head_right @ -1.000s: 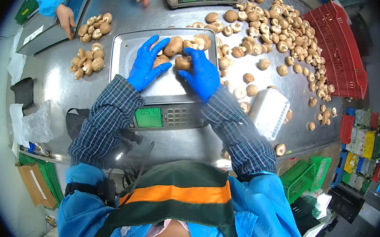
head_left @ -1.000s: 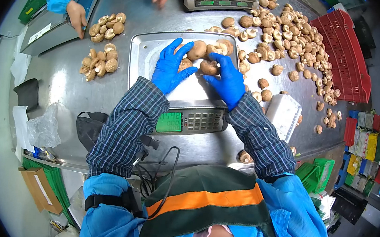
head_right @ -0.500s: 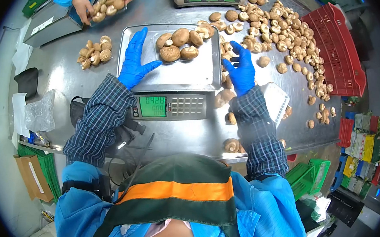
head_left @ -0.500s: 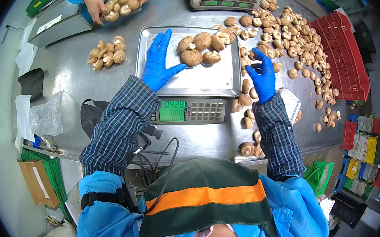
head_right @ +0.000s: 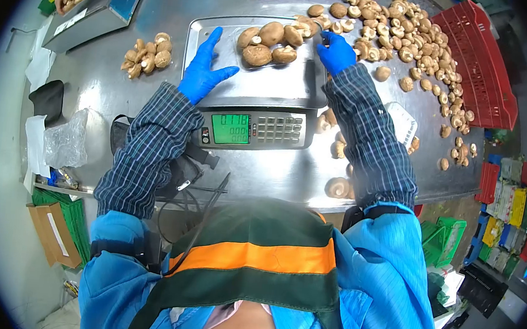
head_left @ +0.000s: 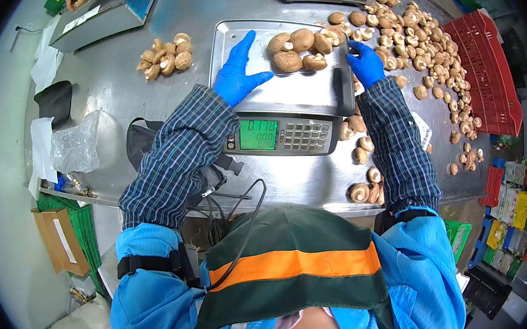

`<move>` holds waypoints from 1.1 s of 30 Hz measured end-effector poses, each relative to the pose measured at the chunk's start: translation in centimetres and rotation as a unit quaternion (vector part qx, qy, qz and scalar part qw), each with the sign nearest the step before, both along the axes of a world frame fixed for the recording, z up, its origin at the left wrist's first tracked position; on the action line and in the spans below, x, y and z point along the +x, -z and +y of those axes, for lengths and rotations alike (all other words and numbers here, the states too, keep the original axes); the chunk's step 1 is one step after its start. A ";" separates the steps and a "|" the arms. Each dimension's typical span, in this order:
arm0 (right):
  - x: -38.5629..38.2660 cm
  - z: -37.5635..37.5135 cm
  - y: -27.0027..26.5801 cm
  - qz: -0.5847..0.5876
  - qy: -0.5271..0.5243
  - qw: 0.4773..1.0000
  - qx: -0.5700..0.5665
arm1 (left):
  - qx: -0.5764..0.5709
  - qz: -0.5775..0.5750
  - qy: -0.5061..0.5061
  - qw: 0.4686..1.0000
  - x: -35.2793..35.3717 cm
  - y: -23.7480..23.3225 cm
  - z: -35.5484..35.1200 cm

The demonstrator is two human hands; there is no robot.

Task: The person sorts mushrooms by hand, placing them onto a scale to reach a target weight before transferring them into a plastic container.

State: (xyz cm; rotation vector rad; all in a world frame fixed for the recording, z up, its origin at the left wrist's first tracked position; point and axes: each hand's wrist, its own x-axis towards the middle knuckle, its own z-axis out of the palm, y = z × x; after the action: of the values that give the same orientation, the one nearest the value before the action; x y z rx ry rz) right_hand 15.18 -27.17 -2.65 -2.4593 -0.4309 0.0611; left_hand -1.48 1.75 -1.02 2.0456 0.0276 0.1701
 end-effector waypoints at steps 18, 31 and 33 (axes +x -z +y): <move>4.1 14.1 -5.4 0.224 -0.040 0.953 0.200 | -0.092 -0.121 -0.019 0.988 7.0 0.5 11.7; 12.2 40.4 3.9 0.396 -0.082 0.905 0.130 | -0.044 0.075 -0.002 0.996 14.8 9.4 38.0; 12.7 41.7 6.0 0.400 -0.105 0.908 0.064 | -0.089 0.112 0.022 0.989 15.2 11.3 39.1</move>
State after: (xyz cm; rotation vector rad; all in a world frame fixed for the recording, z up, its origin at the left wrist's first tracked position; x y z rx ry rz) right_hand 27.84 14.51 -8.63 -2.0182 -0.3058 1.0507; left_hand 13.71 40.83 -12.30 1.8761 0.1328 -0.0882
